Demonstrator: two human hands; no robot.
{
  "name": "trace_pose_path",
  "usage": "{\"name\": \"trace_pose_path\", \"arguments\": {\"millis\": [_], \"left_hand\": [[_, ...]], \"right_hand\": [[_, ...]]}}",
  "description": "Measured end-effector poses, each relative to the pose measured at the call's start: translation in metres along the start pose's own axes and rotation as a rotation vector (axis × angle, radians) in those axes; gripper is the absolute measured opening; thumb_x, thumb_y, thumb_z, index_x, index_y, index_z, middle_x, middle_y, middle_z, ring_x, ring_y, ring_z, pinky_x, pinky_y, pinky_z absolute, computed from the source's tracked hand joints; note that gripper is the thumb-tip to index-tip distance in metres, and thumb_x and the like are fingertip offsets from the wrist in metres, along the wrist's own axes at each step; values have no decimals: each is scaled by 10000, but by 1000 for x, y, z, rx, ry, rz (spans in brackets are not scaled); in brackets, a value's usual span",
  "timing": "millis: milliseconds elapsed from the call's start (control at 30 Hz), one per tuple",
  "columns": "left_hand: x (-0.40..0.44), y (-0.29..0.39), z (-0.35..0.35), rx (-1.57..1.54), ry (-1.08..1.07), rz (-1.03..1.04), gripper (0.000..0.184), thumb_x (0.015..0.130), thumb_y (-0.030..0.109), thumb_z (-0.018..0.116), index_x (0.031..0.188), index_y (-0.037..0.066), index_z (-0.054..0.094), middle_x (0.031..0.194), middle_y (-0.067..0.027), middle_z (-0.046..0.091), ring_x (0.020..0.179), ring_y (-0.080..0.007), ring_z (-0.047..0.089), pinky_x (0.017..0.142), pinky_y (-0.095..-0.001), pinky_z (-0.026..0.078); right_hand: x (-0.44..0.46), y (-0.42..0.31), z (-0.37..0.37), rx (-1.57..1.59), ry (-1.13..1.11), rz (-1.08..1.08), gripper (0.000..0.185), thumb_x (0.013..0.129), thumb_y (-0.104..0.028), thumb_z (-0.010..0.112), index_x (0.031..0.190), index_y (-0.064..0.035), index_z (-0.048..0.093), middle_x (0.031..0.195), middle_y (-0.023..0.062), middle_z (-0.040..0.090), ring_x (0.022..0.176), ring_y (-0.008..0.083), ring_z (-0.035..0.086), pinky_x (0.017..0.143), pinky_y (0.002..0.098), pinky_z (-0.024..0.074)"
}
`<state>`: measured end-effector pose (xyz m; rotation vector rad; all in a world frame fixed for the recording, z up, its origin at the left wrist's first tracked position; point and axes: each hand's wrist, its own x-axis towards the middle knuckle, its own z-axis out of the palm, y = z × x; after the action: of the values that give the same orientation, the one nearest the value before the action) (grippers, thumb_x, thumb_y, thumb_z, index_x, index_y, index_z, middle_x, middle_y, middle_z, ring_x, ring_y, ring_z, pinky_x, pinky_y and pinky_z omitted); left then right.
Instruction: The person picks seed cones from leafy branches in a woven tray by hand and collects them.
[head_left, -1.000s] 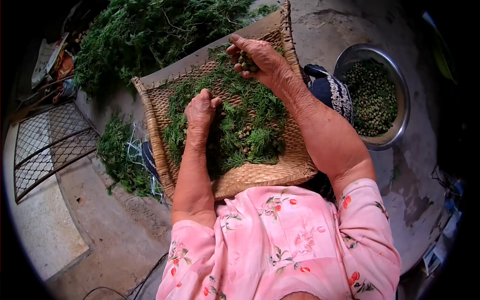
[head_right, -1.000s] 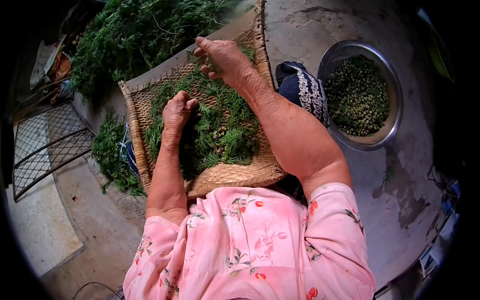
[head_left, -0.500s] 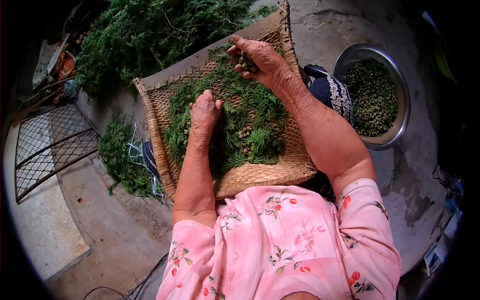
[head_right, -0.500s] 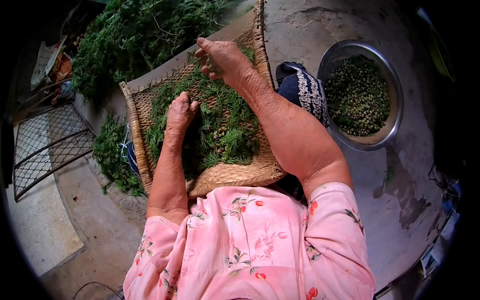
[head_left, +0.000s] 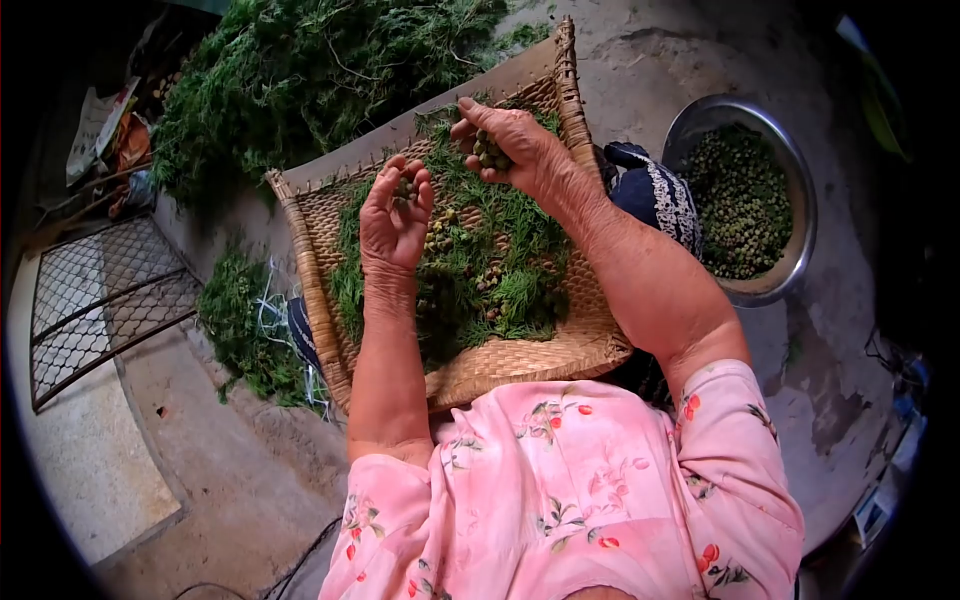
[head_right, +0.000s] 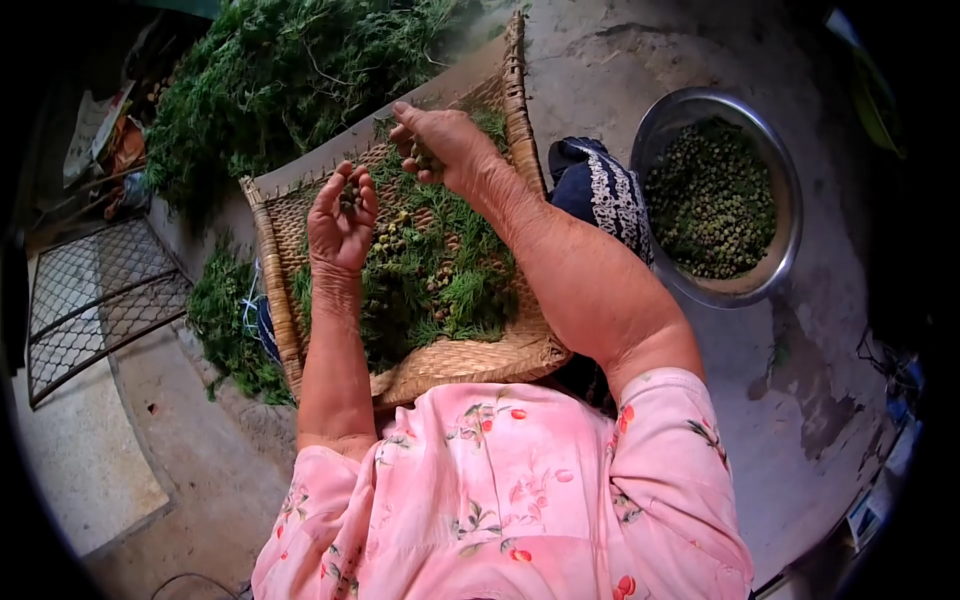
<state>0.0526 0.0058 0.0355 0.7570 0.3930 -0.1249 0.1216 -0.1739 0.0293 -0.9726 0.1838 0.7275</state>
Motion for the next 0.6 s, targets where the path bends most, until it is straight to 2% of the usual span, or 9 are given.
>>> {"name": "trace_pose_path", "arguments": {"millis": [100,133,200,267,333,367,433,533,600], "left_hand": [[5,-6,25,-171,1,124,266,910,252,507,945,-5,564,904,-123,596,868,-228,592,773,-334,527],[8,-8,31,-172,-3,123,266,910,252,507,945,-5,564,904,-123,596,868,-228,592,773,-334,527],[11,-11,46,-184,-99,131,343,906,312,504,983,-19,551,948,-145,593,917,-258,579,820,-367,517],[10,-20,66,-48,-29,204,410,871,399,531,962,1,568,918,-110,593,896,-228,574,819,-340,504],[10,-31,77,120,-2,302,450,858,455,525,963,21,583,906,-76,594,879,-200,564,821,-319,468],[10,-35,80,120,-3,302,450,858,455,525,963,21,583,906,-76,594,879,-200,564,821,-319,468],[10,-42,85,268,25,380,485,847,502,512,979,42,591,897,-46,597,865,-178,555,827,-316,429],[4,-48,95,293,6,435,466,868,492,494,963,41,560,868,-34,572,800,-134,525,789,-296,433],[1,-47,96,285,-22,441,477,854,502,505,975,47,579,908,-42,593,852,-155,541,816,-307,425]], "right_hand": [[-1,1,0,59,-20,49,456,832,-505,552,859,-52,599,673,15,536,556,107,552,404,233,423],[-2,1,0,57,-18,45,456,832,-505,552,859,-52,599,673,15,536,556,107,552,404,233,423],[-4,0,3,78,5,92,482,846,-524,515,839,-46,581,661,15,539,525,109,531,390,215,393],[-1,1,1,68,-22,101,482,829,-554,518,864,-77,582,697,20,550,564,123,547,422,238,419],[-4,0,6,91,46,102,471,820,-570,519,888,-107,574,760,34,561,672,149,567,506,294,464],[-4,-1,8,130,15,106,469,816,-583,516,898,-124,566,802,38,561,793,178,560,609,350,483],[-9,0,10,182,28,81,472,815,-589,510,887,-125,559,801,34,555,801,179,549,638,367,481],[-7,3,9,251,27,73,477,815,-600,501,870,-128,541,794,26,545,800,176,536,676,388,479],[-2,6,5,268,12,88,479,814,-604,497,864,-129,532,790,22,541,790,172,533,684,392,480]]}}
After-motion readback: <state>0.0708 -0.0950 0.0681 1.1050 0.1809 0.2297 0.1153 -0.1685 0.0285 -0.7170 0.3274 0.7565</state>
